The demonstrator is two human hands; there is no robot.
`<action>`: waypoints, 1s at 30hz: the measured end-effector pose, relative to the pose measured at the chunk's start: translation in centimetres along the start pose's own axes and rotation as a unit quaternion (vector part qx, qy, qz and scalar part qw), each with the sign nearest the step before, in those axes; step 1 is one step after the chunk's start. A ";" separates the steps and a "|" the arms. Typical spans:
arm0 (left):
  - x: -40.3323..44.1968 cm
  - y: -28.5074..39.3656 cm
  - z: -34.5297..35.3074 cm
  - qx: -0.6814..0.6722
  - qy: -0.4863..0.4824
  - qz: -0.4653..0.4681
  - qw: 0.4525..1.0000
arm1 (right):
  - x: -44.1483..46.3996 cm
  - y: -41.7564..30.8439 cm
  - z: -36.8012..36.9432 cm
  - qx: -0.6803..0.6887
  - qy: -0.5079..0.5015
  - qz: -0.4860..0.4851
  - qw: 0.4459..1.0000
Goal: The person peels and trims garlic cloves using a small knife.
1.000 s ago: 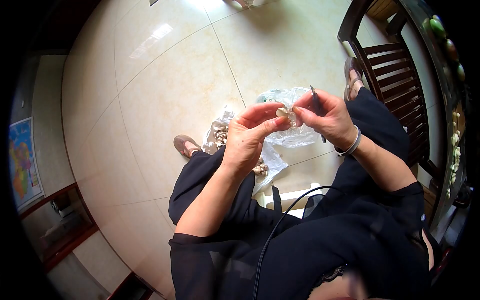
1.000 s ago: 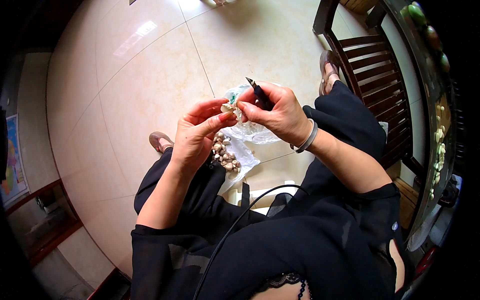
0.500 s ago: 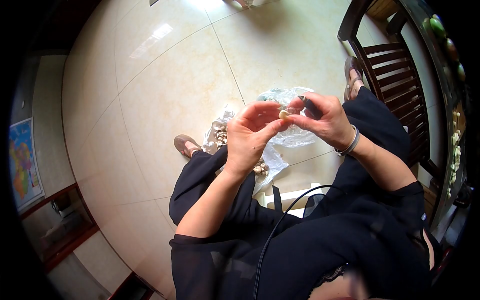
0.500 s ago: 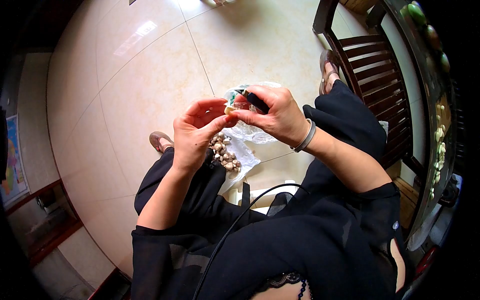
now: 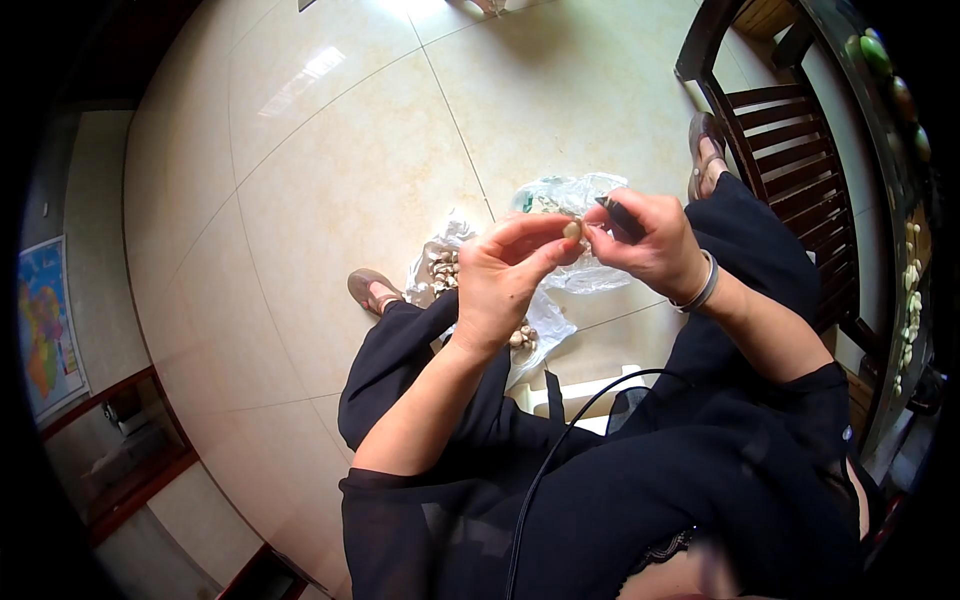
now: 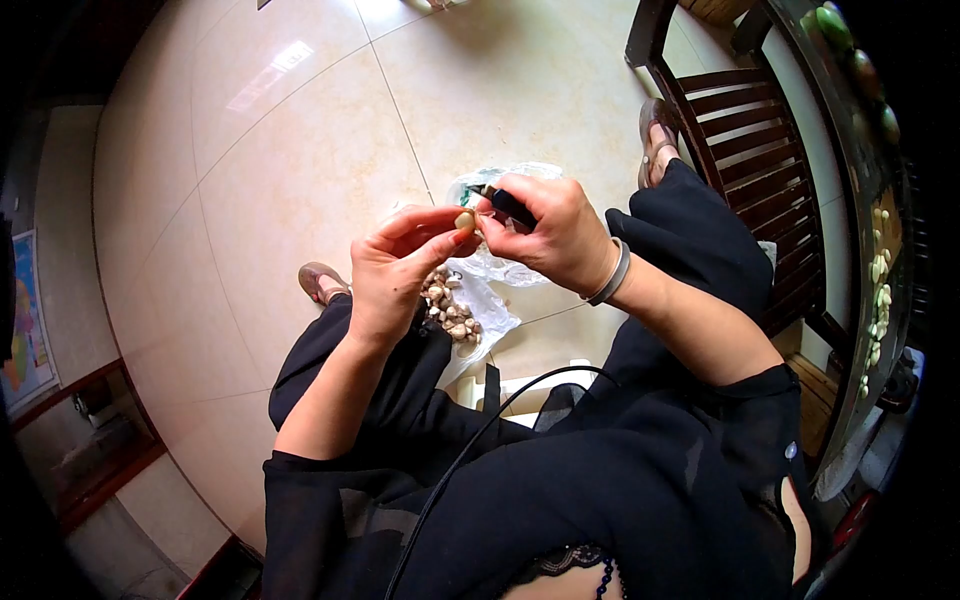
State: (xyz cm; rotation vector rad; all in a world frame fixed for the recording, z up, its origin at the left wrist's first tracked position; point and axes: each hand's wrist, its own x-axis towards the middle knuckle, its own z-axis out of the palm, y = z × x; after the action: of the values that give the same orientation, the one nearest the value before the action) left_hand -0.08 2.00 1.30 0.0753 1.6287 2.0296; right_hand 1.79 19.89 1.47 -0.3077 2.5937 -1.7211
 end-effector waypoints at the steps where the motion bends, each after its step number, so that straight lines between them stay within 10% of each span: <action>1: 0.0 0.0 -0.1 0.000 0.000 0.000 1.000 | 0.0 0.2 0.0 0.000 0.000 0.000 1.000; 8: 0.4 -0.4 -0.7 -0.159 -0.001 -0.047 0.986 | 0.1 0.8 0.3 0.163 0.014 0.116 0.980; 30: 0.3 -1.0 -1.6 -0.347 -0.080 -0.115 0.927 | -0.6 3.3 1.7 -0.100 -0.071 0.022 0.992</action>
State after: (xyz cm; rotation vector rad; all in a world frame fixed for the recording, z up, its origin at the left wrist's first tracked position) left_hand -0.56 0.84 -0.09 -0.1913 0.7119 2.2193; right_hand 2.04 19.67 -2.25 -0.3576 2.6492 -1.3734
